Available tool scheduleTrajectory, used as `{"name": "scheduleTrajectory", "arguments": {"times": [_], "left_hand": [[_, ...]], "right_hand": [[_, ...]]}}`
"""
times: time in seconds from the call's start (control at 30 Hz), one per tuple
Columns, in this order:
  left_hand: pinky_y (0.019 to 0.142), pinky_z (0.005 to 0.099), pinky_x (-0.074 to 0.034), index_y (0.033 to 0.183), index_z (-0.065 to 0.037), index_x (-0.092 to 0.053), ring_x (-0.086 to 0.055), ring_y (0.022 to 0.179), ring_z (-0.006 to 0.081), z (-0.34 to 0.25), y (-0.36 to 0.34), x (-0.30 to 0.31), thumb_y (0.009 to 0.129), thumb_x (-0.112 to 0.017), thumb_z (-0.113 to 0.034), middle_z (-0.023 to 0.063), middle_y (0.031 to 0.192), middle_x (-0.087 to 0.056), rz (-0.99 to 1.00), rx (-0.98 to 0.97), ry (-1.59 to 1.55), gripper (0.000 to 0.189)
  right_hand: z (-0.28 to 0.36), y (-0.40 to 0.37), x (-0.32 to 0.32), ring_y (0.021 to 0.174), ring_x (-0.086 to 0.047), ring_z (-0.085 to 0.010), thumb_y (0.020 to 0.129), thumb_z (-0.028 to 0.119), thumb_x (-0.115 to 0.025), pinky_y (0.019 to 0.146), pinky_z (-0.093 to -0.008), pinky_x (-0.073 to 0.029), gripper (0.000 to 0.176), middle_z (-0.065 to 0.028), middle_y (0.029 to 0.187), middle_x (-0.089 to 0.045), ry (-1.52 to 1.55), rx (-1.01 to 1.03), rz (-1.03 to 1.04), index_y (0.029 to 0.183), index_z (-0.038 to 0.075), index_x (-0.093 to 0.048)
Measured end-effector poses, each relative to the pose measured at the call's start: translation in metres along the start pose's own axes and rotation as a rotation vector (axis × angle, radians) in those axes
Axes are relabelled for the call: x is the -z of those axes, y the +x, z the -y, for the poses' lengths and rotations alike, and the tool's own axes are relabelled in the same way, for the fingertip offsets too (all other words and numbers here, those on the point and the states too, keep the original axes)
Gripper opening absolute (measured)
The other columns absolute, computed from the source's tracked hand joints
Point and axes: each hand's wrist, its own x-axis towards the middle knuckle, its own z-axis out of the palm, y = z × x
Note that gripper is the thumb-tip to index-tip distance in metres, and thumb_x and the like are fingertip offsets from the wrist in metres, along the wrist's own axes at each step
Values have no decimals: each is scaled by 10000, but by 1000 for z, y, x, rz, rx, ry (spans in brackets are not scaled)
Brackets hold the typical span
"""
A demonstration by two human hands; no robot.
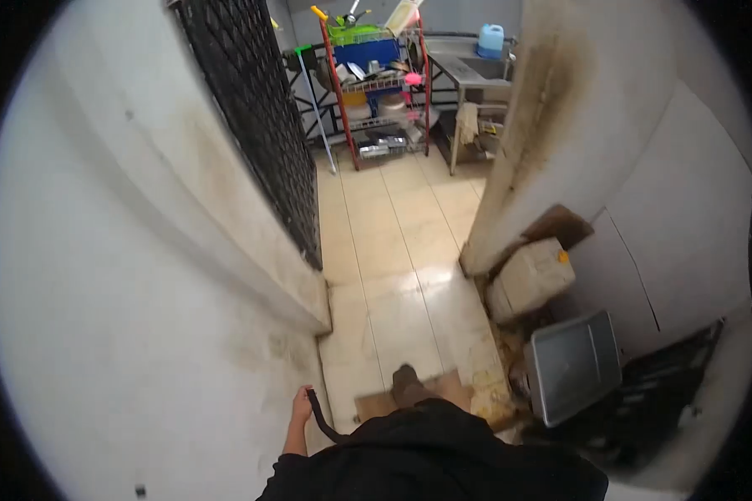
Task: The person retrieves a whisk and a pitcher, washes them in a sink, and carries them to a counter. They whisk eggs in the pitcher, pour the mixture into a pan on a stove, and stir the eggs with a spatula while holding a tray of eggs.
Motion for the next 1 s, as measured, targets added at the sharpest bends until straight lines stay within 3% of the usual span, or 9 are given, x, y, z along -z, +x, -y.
{"name": "scheduleTrajectory", "arguments": {"times": [0.13,0.17,0.23,0.3,0.47,0.67,0.73,0.9,1.0], "left_hand": [[788,405,-365,993,-6,-480,-482,882,341,18,130,-69,819,-365,-260,185,873,-549,-284,-297,376,329],[789,405,-365,995,-6,-480,-481,883,341,28,127,-45,817,-367,-256,187,877,-547,203,43,136,327],[789,406,-364,998,-5,-479,-479,885,343,13,176,-42,813,-371,-249,189,885,-544,331,156,109,325],[790,407,-363,1001,-4,-478,-478,887,344,-5,240,-52,808,-375,-242,191,892,-541,382,201,80,322],[792,410,-361,1008,-2,-475,-474,893,347,-34,417,-76,798,-386,-224,196,911,-534,439,219,87,318],[795,413,-358,1016,0,-472,-469,900,350,-102,675,-55,786,-398,-202,203,933,-524,497,-3,227,315],[796,414,-357,1019,0,-471,-467,902,352,-120,787,-45,781,-402,-195,205,940,-521,456,-229,357,315],[754,287,-410,1103,-30,-415,-539,849,203,-278,948,23,802,-447,-117,135,958,-541,-8,74,-375,315],[756,279,-404,1099,-13,-405,-531,848,187,-287,1015,33,813,-443,-136,125,956,-535,-126,-23,-37,314]], "right_hand": [[175,190,225,946,-462,-277,681,131,-451,800,-343,-374,347,-153,1006,-508,170,79,-228,1012,32,-484],[230,232,294,952,-457,-288,668,94,-450,814,-347,-366,338,-160,1003,-504,239,118,-306,997,27,-490],[356,238,468,963,-447,-311,644,21,-448,841,-356,-350,327,-176,997,-497,669,281,-411,966,16,-503],[447,323,580,791,-521,-329,639,11,-477,702,-351,-429,252,-171,880,-537,600,744,-980,879,51,-543],[614,310,887,624,-554,-135,784,65,-426,558,-244,-443,126,-76,701,-575,931,884,-717,803,38,-547],[702,339,1119,611,-551,-174,739,-11,-466,561,-287,-436,122,-101,689,-562,798,1190,-950,827,17,-545],[731,347,1209,624,-558,-188,734,10,-485,570,-283,-433,99,-112,703,-568,623,1256,-1080,813,8,-543],[866,392,1441,660,-562,-241,746,99,-509,597,-298,-425,116,-138,748,-573,335,1375,-1362,809,9,-547],[966,418,1561,745,-544,-327,722,180,-515,641,-374,-429,178,-171,778,-569,373,1455,-1348,825,48,-575]]}}
